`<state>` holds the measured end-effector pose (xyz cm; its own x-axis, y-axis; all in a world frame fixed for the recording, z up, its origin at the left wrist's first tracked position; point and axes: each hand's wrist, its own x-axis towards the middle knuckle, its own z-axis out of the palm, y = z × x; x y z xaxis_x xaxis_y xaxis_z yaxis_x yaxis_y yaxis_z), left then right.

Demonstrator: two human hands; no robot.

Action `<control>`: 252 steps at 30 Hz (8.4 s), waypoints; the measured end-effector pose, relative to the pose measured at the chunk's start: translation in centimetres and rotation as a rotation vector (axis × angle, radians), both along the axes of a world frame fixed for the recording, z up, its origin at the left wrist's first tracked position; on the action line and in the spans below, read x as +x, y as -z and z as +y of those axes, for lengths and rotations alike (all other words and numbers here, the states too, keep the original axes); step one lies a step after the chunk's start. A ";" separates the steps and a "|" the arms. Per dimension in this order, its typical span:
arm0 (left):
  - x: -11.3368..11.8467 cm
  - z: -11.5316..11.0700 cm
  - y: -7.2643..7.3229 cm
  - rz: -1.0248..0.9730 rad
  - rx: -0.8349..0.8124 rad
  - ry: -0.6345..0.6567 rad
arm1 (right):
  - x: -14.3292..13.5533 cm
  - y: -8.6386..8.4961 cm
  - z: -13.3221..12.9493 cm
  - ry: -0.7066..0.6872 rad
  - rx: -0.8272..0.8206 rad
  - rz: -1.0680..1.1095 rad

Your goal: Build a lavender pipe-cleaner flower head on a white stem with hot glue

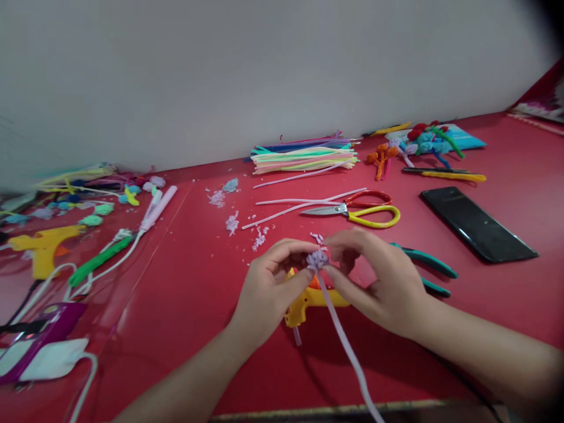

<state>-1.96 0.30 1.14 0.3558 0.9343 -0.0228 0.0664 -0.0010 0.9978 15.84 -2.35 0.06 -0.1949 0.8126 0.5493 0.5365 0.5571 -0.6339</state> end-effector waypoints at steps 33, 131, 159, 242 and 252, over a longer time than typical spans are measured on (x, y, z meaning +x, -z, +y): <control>-1.5 0.1 0.5 0.174 0.629 0.034 | 1.9 -1.0 1.5 -0.045 0.166 0.256; -0.7 0.6 -2.6 -0.608 -0.258 0.148 | 1.3 0.2 1.7 0.010 0.433 -0.380; -4.4 3.7 -2.8 -0.781 -0.444 0.063 | 0.7 -0.1 1.4 0.024 -0.319 -0.358; -2.5 3.1 -0.7 -0.604 -0.547 -0.133 | 2.9 -0.1 -0.2 -0.166 -0.701 0.355; -2.5 3.1 -0.4 -0.595 -0.512 -0.093 | 2.7 -0.2 -0.3 -0.142 -0.669 0.361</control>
<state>-4.46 3.44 1.52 0.3644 0.8855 -0.2881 -0.5016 0.4474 0.7404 18.50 -2.62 0.31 -0.2248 0.9744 -0.0009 0.1848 0.0417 -0.9819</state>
